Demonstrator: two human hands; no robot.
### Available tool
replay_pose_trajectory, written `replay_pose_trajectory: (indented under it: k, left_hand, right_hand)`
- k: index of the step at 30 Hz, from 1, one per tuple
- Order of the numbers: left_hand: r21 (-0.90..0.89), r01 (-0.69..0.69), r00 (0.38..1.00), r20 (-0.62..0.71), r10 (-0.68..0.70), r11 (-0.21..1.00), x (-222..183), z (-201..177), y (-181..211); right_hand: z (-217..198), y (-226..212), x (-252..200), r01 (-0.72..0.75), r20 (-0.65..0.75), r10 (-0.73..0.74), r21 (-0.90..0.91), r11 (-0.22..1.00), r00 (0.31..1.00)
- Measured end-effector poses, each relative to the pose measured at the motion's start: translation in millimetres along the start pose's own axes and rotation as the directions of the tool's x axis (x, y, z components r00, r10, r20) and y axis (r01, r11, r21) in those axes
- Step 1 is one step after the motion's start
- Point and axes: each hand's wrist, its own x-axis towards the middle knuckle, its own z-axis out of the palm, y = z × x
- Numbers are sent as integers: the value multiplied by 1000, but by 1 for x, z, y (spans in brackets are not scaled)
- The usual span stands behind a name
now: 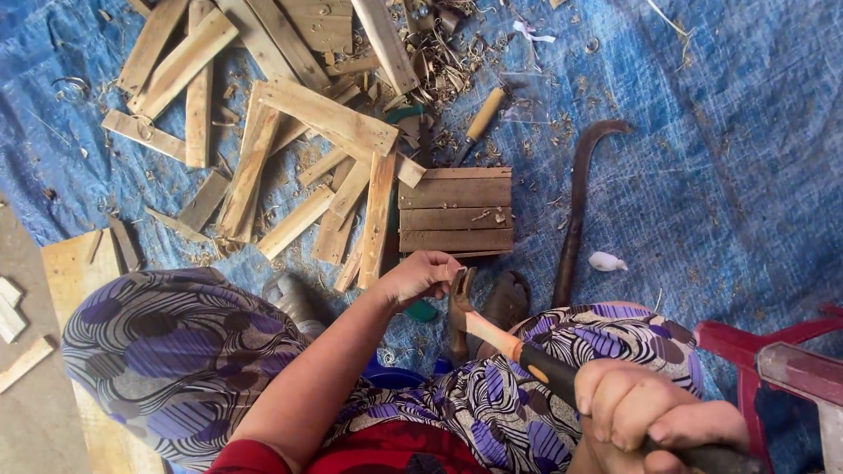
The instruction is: Dismantling and assembling a small wooden crate using manual tools like a hammer, saw, and pry bar on a tarp-covered floor.
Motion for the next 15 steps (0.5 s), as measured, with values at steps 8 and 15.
replay_pose_trajectory:
  k: [8,15]
  left_hand:
    - [-224,115,993,-10,-120,968,6,25,3]
    - [-150,18,961,-271,-58,988,55,64,74]
  right_hand:
    - [-29,-6,3,-91,331,60,78,993,942]
    - [-9,1,-1,-130,347,141,-57,990,927]
